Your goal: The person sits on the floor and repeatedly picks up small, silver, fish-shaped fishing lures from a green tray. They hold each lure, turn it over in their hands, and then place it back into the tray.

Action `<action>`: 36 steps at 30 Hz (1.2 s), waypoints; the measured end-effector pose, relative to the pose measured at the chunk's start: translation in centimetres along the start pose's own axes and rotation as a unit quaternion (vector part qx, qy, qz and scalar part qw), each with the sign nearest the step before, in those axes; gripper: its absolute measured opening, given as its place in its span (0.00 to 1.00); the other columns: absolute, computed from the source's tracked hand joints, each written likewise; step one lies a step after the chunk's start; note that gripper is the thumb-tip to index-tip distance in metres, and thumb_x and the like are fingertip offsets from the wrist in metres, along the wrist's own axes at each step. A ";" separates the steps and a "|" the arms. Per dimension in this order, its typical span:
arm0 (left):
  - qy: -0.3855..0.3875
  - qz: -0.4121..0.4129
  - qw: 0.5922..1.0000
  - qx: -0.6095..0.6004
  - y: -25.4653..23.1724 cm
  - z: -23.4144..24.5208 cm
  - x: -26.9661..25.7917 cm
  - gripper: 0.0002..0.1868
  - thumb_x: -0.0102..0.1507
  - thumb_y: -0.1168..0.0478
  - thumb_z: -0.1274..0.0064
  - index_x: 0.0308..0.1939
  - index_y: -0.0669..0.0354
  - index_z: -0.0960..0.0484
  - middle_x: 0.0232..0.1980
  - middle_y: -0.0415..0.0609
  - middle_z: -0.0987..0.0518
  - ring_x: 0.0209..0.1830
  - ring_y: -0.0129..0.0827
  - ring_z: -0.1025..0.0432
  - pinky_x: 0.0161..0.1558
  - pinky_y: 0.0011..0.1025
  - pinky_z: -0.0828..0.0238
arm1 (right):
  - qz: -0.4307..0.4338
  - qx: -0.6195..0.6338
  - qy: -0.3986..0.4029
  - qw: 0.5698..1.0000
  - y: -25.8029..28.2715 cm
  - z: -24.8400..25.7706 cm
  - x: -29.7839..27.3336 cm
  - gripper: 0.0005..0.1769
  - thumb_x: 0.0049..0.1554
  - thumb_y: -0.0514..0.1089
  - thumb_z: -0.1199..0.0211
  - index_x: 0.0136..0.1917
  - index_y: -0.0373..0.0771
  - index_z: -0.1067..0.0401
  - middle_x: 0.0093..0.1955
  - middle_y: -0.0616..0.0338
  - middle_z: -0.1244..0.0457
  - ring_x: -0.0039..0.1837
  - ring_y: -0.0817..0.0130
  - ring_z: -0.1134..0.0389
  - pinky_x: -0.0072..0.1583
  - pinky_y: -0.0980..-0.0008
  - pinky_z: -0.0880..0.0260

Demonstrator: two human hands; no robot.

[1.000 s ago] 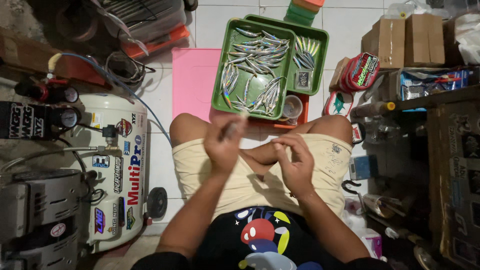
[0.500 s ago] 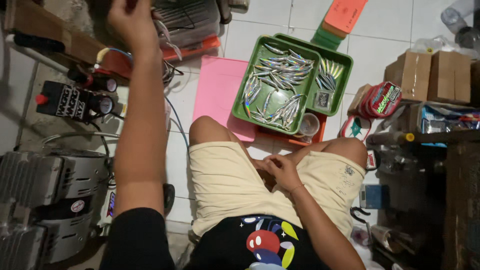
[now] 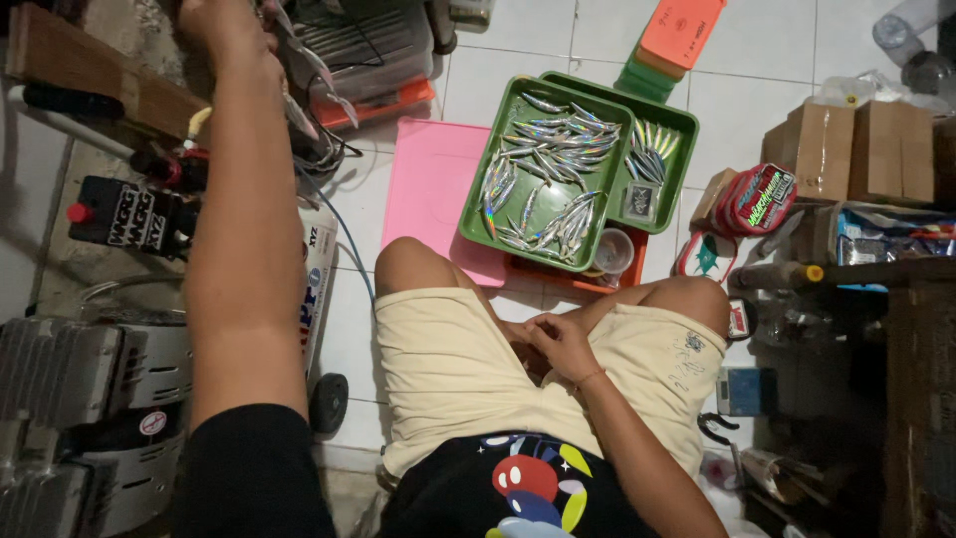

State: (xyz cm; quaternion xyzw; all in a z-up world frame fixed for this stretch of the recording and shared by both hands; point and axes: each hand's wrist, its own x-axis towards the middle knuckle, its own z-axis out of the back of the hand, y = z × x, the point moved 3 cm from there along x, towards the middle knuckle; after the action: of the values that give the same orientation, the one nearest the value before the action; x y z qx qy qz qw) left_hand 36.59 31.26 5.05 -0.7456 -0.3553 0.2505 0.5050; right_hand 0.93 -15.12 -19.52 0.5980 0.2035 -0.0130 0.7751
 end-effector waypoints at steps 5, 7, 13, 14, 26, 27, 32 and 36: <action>0.011 0.059 0.998 -0.005 2.0 2.8 1.6 0.02 0.65 0.65 0.44 0.41 0.55 0.17 0.26 0.45 0.29 0.17 0.30 0.32 0.19 0.29 0.59 | -0.071 -0.018 -0.003 0.997 2.2 0.3 -0.5 0.07 0.61 0.43 0.39 0.48 0.43 0.20 0.47 0.66 0.28 0.51 0.77 0.31 0.56 0.74 0.32; 0.028 0.072 0.997 0.004 1.4 2.6 0.9 0.06 0.67 0.63 0.44 0.47 0.58 0.16 0.26 0.45 0.29 0.18 0.29 0.32 0.21 0.29 0.56 | -0.086 -0.028 0.005 0.996 2.4 0.3 -0.6 0.08 0.62 0.45 0.39 0.48 0.44 0.21 0.48 0.66 0.27 0.52 0.76 0.30 0.57 0.73 0.31; -0.002 -0.026 0.996 0.080 4.9 3.3 3.9 0.04 0.58 0.61 0.37 0.29 0.49 0.17 0.22 0.43 0.20 0.16 0.27 0.24 0.12 0.26 0.51 | -0.087 -0.018 -0.001 0.996 1.7 0.2 -0.3 0.08 0.62 0.45 0.39 0.49 0.43 0.20 0.47 0.65 0.28 0.50 0.77 0.30 0.54 0.74 0.31; 0.035 -0.044 0.998 0.032 4.8 3.1 3.5 0.09 0.60 0.64 0.37 0.28 0.50 0.21 0.22 0.44 0.23 0.18 0.28 0.25 0.15 0.26 0.50 | -0.080 -0.017 0.002 0.997 1.6 0.2 -0.2 0.08 0.62 0.45 0.39 0.49 0.43 0.20 0.48 0.65 0.27 0.52 0.77 0.30 0.56 0.74 0.31; 0.062 -0.236 0.970 0.006 10.4 5.9 6.4 0.11 0.60 0.67 0.33 0.45 0.67 0.13 0.42 0.55 0.11 0.43 0.36 0.19 0.44 0.37 0.18 | -0.084 -0.032 -0.002 0.996 1.8 0.2 -0.3 0.07 0.61 0.44 0.39 0.48 0.44 0.21 0.47 0.66 0.27 0.51 0.77 0.30 0.56 0.74 0.31; 0.078 -0.209 0.975 0.004 11.4 6.3 7.0 0.15 0.62 0.67 0.32 0.52 0.68 0.14 0.50 0.59 0.11 0.51 0.41 0.17 0.51 0.40 0.16 | -0.107 -0.032 -0.007 0.994 2.2 0.3 -0.5 0.08 0.61 0.44 0.39 0.49 0.44 0.20 0.47 0.66 0.27 0.50 0.77 0.30 0.55 0.75 0.31; 0.004 -0.301 0.952 0.055 13.4 6.2 -0.2 0.27 0.63 0.67 0.30 0.64 0.62 0.24 0.64 0.64 0.20 0.64 0.49 0.23 0.66 0.42 0.25 | -0.103 -0.027 -0.003 0.994 2.4 0.3 -0.8 0.08 0.61 0.44 0.39 0.49 0.44 0.21 0.44 0.66 0.28 0.47 0.78 0.32 0.52 0.76 0.32; 0.004 -0.042 0.957 0.288 17.7 5.7 -14.0 0.33 0.64 0.45 0.42 0.70 0.36 0.37 0.57 0.46 0.13 0.53 0.46 0.14 0.51 0.42 0.17 | -0.102 -0.038 -0.007 0.994 1.9 0.1 -0.3 0.08 0.61 0.45 0.39 0.49 0.44 0.21 0.45 0.67 0.28 0.48 0.78 0.31 0.53 0.75 0.32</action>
State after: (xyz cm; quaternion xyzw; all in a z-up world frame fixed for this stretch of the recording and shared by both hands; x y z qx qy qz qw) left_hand 28.64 19.40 -13.26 -0.5542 -0.2969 0.3177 0.7098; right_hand 1.19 -14.74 -17.71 0.5438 0.2586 -0.0885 0.7935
